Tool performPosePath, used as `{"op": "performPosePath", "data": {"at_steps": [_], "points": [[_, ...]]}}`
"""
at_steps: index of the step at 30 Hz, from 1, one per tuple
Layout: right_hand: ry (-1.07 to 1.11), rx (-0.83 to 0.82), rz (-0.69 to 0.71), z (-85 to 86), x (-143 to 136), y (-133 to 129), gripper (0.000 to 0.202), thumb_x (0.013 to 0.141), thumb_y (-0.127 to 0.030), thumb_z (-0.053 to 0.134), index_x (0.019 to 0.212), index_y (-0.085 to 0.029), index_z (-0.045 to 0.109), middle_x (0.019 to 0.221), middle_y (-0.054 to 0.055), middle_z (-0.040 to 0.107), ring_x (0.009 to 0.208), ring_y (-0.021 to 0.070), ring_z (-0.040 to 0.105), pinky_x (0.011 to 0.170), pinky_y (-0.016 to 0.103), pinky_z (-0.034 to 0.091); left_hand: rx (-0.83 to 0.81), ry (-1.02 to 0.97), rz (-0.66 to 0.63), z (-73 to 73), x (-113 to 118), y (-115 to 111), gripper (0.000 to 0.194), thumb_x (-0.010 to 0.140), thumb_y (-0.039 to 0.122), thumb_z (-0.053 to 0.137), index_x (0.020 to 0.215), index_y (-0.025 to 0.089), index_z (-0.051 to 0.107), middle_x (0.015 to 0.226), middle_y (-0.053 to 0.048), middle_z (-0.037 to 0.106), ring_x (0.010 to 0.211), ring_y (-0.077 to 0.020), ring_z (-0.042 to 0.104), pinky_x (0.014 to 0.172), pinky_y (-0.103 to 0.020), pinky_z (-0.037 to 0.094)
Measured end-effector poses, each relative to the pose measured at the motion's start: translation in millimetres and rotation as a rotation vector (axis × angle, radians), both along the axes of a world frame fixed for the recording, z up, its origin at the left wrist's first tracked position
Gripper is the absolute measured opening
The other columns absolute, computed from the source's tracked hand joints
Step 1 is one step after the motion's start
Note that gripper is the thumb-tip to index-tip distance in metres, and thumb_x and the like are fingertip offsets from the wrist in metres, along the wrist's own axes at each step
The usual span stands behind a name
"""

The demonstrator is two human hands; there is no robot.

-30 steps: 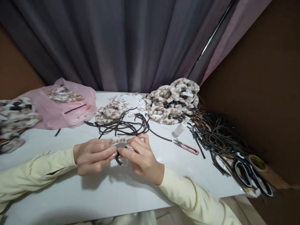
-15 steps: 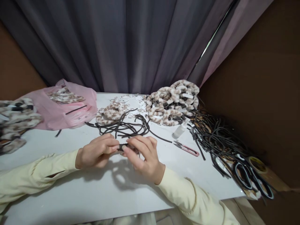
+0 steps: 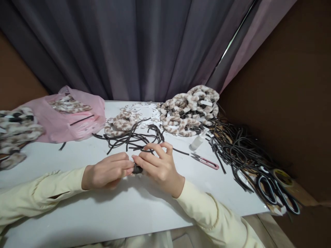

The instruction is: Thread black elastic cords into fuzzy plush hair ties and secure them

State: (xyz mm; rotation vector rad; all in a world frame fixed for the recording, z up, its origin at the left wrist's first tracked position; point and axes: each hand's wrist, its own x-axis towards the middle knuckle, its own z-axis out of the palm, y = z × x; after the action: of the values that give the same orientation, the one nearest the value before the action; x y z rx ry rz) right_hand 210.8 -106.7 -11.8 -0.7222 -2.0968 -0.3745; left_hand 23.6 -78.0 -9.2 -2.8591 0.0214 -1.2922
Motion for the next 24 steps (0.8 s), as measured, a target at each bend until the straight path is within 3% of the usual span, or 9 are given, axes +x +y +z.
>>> {"op": "performPosePath", "data": {"at_steps": [7, 11, 13, 15, 17, 20, 24], "points": [[0.029, -0.266, 0.162, -1.5, 4.1, 10.2, 0.021, 0.088, -0.01, 0.046, 0.093, -0.019, 0.065, 0.077, 0.001, 0.069, 0.085, 0.0171, 0.055, 0.075, 0.036, 0.032, -0.066, 0.001, 0.046, -3.5, -2.3, -0.4, 0.025, 0.085, 0.005, 0.035, 0.105, 0.009, 0.05, 0.073, -0.01, 0.062, 0.061, -0.0163, 0.049, 0.056, -0.028, 0.044], [0.12, -0.35, 0.107, 2.0, 4.9, 9.2, 0.031, 0.087, -0.008, 0.046, 0.113, -0.02, 0.058, 0.095, 0.005, 0.067, 0.091, 0.0185, 0.055, 0.077, 0.036, 0.038, -0.215, -0.057, 0.141, -6.8, -1.4, -1.7, 0.025, 0.08, 0.001, 0.042, 0.097, 0.013, 0.056, 0.071, -0.006, 0.061, 0.064, -0.0137, 0.05, 0.057, -0.024, 0.043], [0.209, -0.307, 0.025, 3.6, 3.3, 5.2, 0.039, 0.085, -0.005, 0.046, 0.121, -0.02, 0.052, 0.103, 0.008, 0.064, 0.095, 0.0194, 0.054, 0.079, 0.036, 0.041, -0.42, -0.115, 0.264, -3.6, 0.5, -2.0, 0.016, 0.081, 0.005, 0.046, 0.086, 0.015, 0.058, 0.067, -0.003, 0.06, 0.059, -0.0114, 0.05, 0.054, -0.022, 0.041], [0.229, -0.187, -0.035, 3.3, 0.6, 0.3, 0.039, 0.082, -0.004, 0.05, 0.118, -0.018, 0.053, 0.104, 0.01, 0.063, 0.096, 0.0207, 0.054, 0.08, 0.037, 0.041, -0.72, -0.157, 0.407, 2.9, 3.1, -1.7, 0.008, 0.081, 0.014, 0.052, 0.076, 0.016, 0.058, 0.064, 0.0, 0.059, 0.054, -0.0095, 0.049, 0.051, -0.02, 0.039], [0.147, -0.048, -0.061, 0.7, -2.3, -3.6, 0.036, 0.079, -0.005, 0.055, 0.113, -0.016, 0.057, 0.101, 0.009, 0.065, 0.095, 0.0216, 0.055, 0.078, 0.037, 0.041, -1.055, -0.179, 0.485, 10.8, 5.5, -0.5, 0.012, 0.079, 0.023, 0.057, 0.07, 0.016, 0.056, 0.063, 0.001, 0.059, 0.053, -0.0086, 0.048, 0.05, -0.02, 0.038], [-0.048, 0.071, -0.068, -6.0, -5.2, -4.4, 0.031, 0.078, -0.007, 0.057, 0.109, -0.011, 0.058, 0.1, 0.01, 0.067, 0.091, 0.0218, 0.055, 0.07, 0.035, 0.039, -1.49, -0.226, 0.434, 19.0, 7.1, 2.8, 0.017, 0.077, 0.029, 0.059, 0.068, 0.016, 0.053, 0.062, 0.002, 0.056, 0.054, -0.0075, 0.045, 0.049, -0.018, 0.036], [-0.141, 0.117, -0.053, -12.5, -4.4, 1.0, 0.017, 0.081, -0.006, 0.055, 0.097, -0.007, 0.062, 0.102, 0.013, 0.066, 0.087, 0.0209, 0.055, 0.063, 0.032, 0.039, -1.93, -0.243, 0.242, 17.5, 6.4, 8.2, 0.016, 0.068, 0.016, 0.062, 0.059, 0.014, 0.049, 0.058, 0.004, 0.045, 0.051, -0.0048, 0.038, 0.046, -0.015, 0.032]]}}
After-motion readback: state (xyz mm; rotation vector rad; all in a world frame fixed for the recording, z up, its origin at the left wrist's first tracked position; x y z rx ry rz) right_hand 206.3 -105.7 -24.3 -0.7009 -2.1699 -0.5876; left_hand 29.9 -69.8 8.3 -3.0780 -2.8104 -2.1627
